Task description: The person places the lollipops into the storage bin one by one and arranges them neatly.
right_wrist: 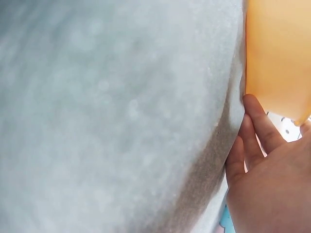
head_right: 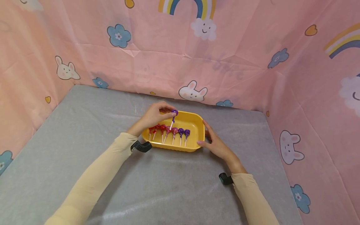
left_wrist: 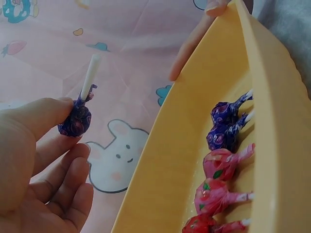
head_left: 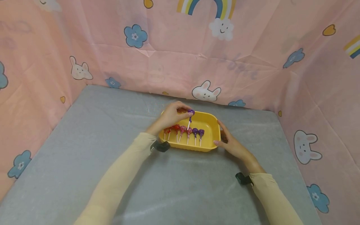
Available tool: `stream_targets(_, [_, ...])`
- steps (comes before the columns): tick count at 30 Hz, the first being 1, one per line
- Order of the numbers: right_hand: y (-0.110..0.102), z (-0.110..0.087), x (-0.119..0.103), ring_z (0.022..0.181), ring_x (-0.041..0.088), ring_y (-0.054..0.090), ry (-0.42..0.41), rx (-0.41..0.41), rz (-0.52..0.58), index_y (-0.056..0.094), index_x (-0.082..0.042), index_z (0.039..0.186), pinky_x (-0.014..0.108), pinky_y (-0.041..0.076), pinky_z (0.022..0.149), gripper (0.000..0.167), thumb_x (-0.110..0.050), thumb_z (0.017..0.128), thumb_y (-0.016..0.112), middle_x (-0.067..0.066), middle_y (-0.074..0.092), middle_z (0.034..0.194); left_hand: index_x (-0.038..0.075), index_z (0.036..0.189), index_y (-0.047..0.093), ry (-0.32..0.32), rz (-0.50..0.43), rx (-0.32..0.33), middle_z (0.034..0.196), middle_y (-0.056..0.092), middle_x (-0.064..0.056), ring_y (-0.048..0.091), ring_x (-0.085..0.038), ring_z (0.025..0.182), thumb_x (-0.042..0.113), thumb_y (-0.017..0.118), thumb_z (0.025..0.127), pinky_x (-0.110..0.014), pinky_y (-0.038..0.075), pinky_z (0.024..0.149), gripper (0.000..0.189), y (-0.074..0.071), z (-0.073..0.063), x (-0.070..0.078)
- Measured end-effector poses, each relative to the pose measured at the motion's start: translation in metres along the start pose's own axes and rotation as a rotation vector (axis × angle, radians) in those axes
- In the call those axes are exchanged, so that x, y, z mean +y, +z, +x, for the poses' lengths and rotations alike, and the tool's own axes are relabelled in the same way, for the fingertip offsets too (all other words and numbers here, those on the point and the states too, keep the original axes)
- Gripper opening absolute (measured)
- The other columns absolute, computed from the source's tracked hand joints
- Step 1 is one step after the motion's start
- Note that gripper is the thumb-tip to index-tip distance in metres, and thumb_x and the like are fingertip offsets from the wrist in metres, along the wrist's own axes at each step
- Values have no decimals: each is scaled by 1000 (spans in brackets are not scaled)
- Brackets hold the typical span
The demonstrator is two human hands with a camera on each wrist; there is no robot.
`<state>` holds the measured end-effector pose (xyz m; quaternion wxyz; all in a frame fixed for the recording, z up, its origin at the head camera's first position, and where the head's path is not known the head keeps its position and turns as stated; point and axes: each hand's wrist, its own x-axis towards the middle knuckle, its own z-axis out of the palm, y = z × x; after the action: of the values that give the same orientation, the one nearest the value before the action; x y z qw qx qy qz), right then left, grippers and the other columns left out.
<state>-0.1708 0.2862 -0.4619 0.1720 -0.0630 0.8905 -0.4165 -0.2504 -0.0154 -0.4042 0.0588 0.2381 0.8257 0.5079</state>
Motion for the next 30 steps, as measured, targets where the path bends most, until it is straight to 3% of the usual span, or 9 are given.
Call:
stream_targets(16, [-1,-1,-3,135,40,42,27,-18,17,-7,-50,154,67,33,113,92,-37,96,63,22,38,151,13,113,73,-32,-22,-91,110,69,-1,61,-15,98,33,70,93,-25,52,89,29,28,14,5])
stream_targets(30, [-1,-2,-5,134,39,44,-12,-16,5,-5,-50,154,68,34,112,90,-39,96,63,21,41,148,14,111,72,-46,1,-132,105,68,0,58,-14,93,34,71,91,-22,51,84,29,55,20,5])
